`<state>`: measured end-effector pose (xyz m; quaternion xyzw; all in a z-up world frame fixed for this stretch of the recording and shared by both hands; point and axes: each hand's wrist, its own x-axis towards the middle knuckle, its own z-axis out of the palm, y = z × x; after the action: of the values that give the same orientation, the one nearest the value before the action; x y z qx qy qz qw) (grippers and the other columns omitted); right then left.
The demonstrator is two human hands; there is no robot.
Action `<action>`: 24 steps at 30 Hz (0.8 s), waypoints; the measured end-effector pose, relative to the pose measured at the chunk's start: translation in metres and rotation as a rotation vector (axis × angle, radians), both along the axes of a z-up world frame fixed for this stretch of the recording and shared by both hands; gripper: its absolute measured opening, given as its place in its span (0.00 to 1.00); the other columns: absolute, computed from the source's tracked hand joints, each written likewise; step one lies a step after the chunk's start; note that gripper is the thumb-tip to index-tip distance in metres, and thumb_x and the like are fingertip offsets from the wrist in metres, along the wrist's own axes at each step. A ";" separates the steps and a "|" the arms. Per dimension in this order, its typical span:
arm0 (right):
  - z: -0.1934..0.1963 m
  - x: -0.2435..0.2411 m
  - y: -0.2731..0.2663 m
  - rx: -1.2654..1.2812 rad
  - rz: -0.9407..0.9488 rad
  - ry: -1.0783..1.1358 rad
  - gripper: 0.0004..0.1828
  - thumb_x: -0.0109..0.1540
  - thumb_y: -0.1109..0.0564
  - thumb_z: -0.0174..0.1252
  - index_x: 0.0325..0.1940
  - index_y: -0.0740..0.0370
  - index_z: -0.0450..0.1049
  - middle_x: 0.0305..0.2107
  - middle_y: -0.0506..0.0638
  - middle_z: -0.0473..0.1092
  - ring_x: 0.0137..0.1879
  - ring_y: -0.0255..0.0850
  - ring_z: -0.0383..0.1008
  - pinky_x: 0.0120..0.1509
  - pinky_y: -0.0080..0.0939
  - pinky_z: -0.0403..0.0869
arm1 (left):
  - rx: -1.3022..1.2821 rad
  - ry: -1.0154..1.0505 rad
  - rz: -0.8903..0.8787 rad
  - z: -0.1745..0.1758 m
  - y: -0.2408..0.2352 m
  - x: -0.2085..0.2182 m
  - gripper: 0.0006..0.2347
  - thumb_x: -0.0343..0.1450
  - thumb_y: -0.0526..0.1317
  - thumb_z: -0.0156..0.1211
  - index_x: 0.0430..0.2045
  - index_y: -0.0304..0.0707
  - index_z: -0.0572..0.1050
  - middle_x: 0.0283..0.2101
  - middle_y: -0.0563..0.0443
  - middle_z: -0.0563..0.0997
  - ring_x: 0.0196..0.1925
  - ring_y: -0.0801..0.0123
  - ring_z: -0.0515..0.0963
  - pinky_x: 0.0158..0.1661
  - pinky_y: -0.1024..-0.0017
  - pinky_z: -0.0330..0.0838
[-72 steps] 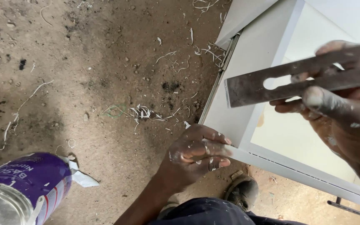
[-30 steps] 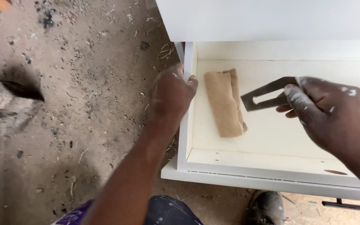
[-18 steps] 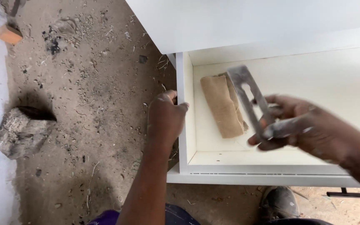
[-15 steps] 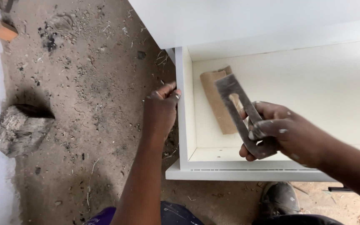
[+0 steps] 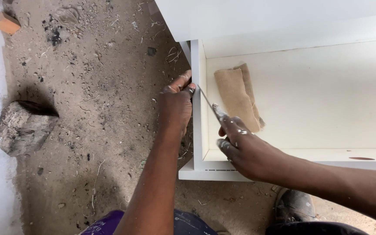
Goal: Using a scraper and cloth to remove excess material and clean the surfaces and edges of cabinet doors and drawers.
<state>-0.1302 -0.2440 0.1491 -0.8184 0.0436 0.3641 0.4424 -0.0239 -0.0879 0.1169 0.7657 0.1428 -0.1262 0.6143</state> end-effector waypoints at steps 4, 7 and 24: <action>0.022 0.010 0.010 0.031 0.016 -0.019 0.36 0.68 0.52 0.43 0.79 0.61 0.45 0.56 0.59 0.62 0.56 0.57 0.77 0.55 0.60 0.78 | -0.016 0.010 -0.005 0.000 0.001 -0.002 0.18 0.74 0.33 0.54 0.61 0.38 0.73 0.61 0.35 0.78 0.63 0.54 0.77 0.58 0.59 0.73; 0.018 0.019 0.016 0.116 -0.087 0.030 0.37 0.68 0.57 0.44 0.81 0.61 0.42 0.51 0.59 0.66 0.47 0.51 0.80 0.51 0.54 0.81 | -0.018 0.037 -0.007 0.007 0.004 -0.006 0.19 0.74 0.33 0.53 0.62 0.41 0.73 0.62 0.37 0.77 0.63 0.55 0.77 0.59 0.59 0.73; -0.008 0.082 0.008 0.284 -0.233 -0.153 0.38 0.66 0.64 0.45 0.79 0.69 0.42 0.38 0.69 0.71 0.35 0.50 0.77 0.44 0.52 0.80 | 0.028 0.082 -0.021 0.023 -0.004 -0.008 0.20 0.74 0.34 0.50 0.64 0.40 0.70 0.62 0.40 0.78 0.63 0.52 0.77 0.60 0.56 0.69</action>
<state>-0.0484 -0.2359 0.1412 -0.7625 0.0528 0.2496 0.5945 -0.0319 -0.0921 0.1399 0.7698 0.1615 -0.1618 0.5959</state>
